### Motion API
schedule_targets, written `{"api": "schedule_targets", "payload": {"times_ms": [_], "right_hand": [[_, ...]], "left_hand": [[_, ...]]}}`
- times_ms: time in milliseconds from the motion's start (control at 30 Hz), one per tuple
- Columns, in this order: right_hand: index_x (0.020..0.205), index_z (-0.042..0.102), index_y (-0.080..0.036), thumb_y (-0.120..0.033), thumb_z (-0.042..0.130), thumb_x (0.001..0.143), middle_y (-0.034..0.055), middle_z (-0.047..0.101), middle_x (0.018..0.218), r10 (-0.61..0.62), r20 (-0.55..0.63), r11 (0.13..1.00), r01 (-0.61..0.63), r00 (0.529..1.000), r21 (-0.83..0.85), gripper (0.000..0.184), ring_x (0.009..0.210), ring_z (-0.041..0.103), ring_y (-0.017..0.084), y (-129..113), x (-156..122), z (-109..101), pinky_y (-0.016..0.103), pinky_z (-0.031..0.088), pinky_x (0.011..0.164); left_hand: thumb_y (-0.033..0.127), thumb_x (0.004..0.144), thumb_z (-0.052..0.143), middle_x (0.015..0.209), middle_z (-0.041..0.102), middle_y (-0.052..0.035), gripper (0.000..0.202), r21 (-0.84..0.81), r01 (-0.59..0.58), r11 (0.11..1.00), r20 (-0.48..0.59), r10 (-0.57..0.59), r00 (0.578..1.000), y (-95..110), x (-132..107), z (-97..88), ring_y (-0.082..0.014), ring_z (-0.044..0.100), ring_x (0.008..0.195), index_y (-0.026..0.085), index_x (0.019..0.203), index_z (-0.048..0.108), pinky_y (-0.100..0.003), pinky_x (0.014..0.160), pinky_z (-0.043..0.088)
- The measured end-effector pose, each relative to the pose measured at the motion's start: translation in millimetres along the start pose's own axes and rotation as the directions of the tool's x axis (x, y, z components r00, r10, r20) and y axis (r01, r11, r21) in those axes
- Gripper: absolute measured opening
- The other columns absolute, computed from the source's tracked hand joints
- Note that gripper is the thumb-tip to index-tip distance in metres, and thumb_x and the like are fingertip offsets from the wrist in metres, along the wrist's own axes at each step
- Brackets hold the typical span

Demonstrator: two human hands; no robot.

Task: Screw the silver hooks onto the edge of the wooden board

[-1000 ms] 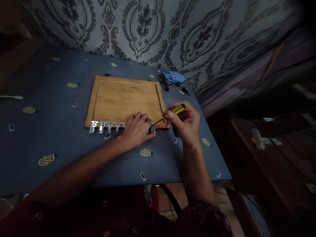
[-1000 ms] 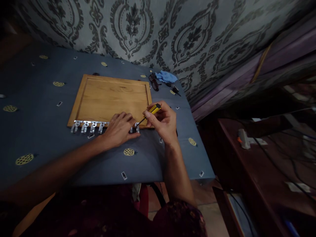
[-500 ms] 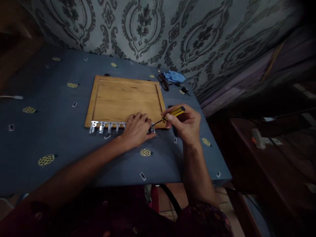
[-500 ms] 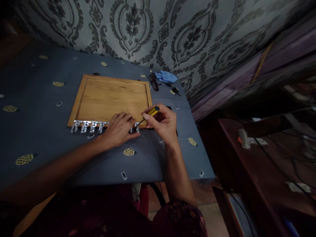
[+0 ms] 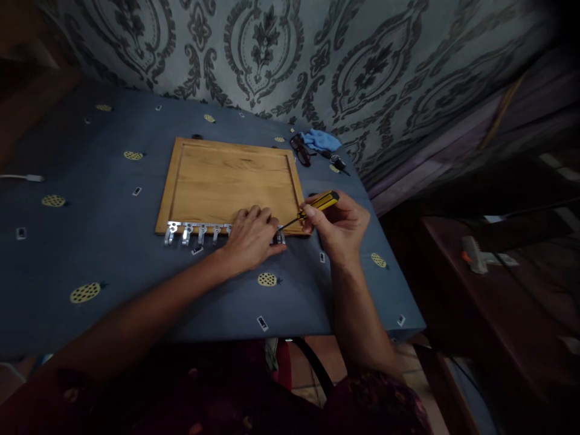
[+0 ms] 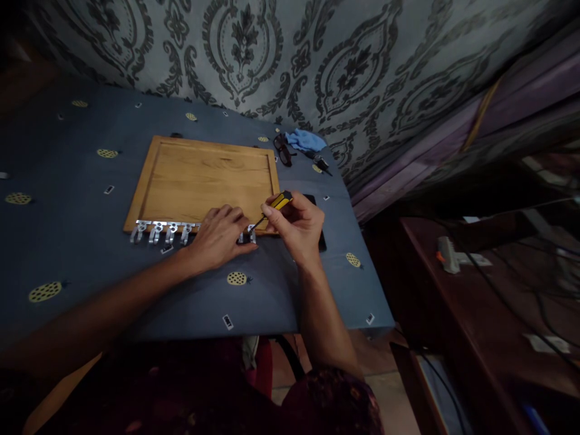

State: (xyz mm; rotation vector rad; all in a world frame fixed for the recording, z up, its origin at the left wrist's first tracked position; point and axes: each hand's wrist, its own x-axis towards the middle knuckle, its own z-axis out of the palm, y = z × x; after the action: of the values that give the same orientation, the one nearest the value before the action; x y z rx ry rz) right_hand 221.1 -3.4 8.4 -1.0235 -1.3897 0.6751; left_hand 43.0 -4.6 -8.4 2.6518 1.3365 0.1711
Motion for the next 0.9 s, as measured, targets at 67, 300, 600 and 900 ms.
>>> {"api": "schedule_targets", "payload": {"times_ms": [67, 300, 600, 900], "right_hand": [[0.078, 0.074, -0.025, -0.052, 0.091, 0.078, -0.0036, 0.067, 0.065, -0.065, -0.072, 0.998, 0.065, 0.995, -0.005, 0.032, 0.041, 0.054, 0.009, 2.4, -0.1, -1.0, 0.024, 0.046, 0.038], [0.077, 0.072, -0.026, -0.056, 0.086, 0.084, -0.0025, 0.065, 0.063, -0.091, -0.091, 0.994, 0.085, 0.992, -0.064, 0.033, 0.04, 0.052, 0.01, 5.9, 2.5, -6.9, 0.027, 0.043, 0.037], [0.074, 0.067, -0.025, -0.06, 0.09, 0.077, -0.0043, 0.061, 0.062, -0.031, -0.048, 0.999, 0.03, 0.998, -0.035, 0.042, 0.04, 0.052, 0.008, 4.0, 2.0, -0.9, 0.024, 0.043, 0.036], [0.08, 0.072, -0.024, -0.061, 0.092, 0.072, -0.0041, 0.065, 0.066, 0.04, 0.013, 0.998, -0.039, 0.999, -0.057, 0.042, 0.043, 0.055, 0.009, -0.4, 3.6, -5.3, 0.025, 0.048, 0.04]], "left_hand": [[0.054, 0.101, 0.068, 0.13, 0.067, -0.0143, 0.047, -0.008, 0.002, 1.0, 0.002, -0.002, 1.0, 0.0, 0.3, -0.1, -0.0337, 0.057, 0.126, 0.015, 0.126, 0.071, -0.045, 0.104, 0.044], [0.053, 0.101, 0.068, 0.134, 0.067, -0.0141, 0.048, -0.024, 0.008, 1.0, 0.015, -0.008, 1.0, 0.1, -0.2, -1.7, -0.0342, 0.056, 0.129, 0.015, 0.129, 0.07, -0.046, 0.107, 0.044], [0.054, 0.102, 0.067, 0.134, 0.067, -0.0145, 0.048, -0.026, 0.0, 1.0, 0.017, 0.0, 1.0, 0.2, 0.2, -2.0, -0.0344, 0.057, 0.129, 0.014, 0.129, 0.07, -0.046, 0.107, 0.045], [0.054, 0.102, 0.067, 0.134, 0.067, -0.0142, 0.047, -0.016, 0.0, 1.0, 0.017, 0.001, 1.0, 0.9, 0.1, -2.6, -0.034, 0.057, 0.128, 0.015, 0.129, 0.07, -0.045, 0.105, 0.044]]}}
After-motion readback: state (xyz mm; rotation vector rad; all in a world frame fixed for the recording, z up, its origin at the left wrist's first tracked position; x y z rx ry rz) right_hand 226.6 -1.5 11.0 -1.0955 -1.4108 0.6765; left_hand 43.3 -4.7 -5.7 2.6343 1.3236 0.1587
